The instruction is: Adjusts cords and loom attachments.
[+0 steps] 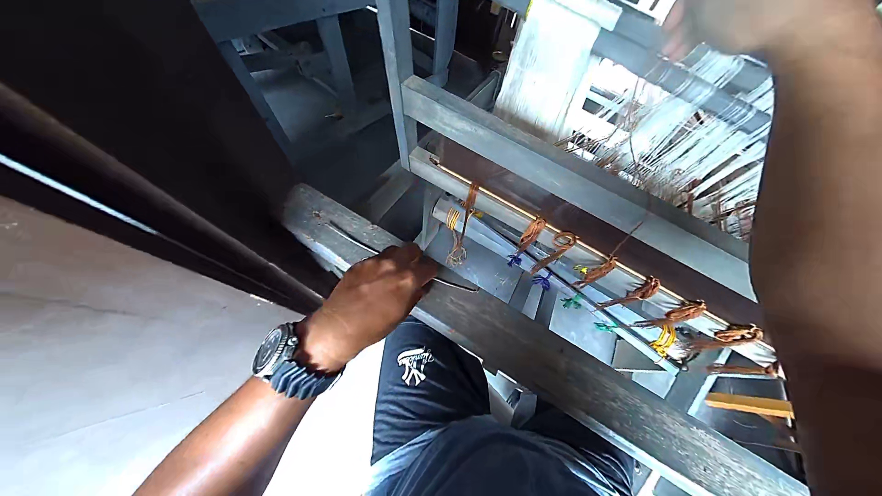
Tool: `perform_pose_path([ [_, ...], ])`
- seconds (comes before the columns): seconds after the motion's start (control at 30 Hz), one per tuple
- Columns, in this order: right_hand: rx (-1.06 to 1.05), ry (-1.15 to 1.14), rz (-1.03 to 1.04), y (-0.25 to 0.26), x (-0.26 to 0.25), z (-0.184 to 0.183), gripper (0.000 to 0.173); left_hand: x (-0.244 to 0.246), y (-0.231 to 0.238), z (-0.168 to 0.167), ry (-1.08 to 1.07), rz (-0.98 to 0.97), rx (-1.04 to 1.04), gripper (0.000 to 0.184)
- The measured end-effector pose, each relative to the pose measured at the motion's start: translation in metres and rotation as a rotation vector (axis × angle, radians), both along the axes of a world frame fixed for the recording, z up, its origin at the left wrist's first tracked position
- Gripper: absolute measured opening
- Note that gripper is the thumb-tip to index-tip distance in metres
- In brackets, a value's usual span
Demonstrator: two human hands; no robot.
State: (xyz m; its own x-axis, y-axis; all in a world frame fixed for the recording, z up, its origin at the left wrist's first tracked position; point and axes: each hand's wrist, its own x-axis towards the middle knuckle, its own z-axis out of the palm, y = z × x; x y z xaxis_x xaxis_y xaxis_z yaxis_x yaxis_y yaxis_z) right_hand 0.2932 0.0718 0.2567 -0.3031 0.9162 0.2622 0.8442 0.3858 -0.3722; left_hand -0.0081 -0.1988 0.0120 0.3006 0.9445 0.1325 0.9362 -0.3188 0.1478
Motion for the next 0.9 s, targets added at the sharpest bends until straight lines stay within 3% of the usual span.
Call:
perform_pose_path([
  [0.1,-0.222,-0.172,0.052,0.015,-0.024,-0.033,0.052,0.003,0.004,-0.006,0.02,0.001,0.094,0.011],
  [0.23,-0.496,-0.239,0.16,0.036,-0.055,-0.092,0.055,0.004,0.015,-0.006,0.054,-0.096,0.116,0.008],
  [0.33,-0.51,-0.321,0.195,0.048,-0.073,-0.121,0.061,0.009,0.021,0.006,0.178,-0.148,0.039,0.009],
  [0.47,-0.531,-0.353,0.225,0.055,-0.087,-0.133,0.059,0.017,0.031,0.012,0.28,-0.174,-0.061,0.01],
  [0.73,-0.629,-0.397,0.226,0.064,-0.101,-0.146,0.024,0.023,0.079,0.042,0.161,-0.082,-0.203,0.022],
  [0.9,-0.702,-0.238,0.041,0.053,-0.106,-0.149,0.037,0.017,0.139,0.041,0.095,-0.024,-0.231,0.019],
])
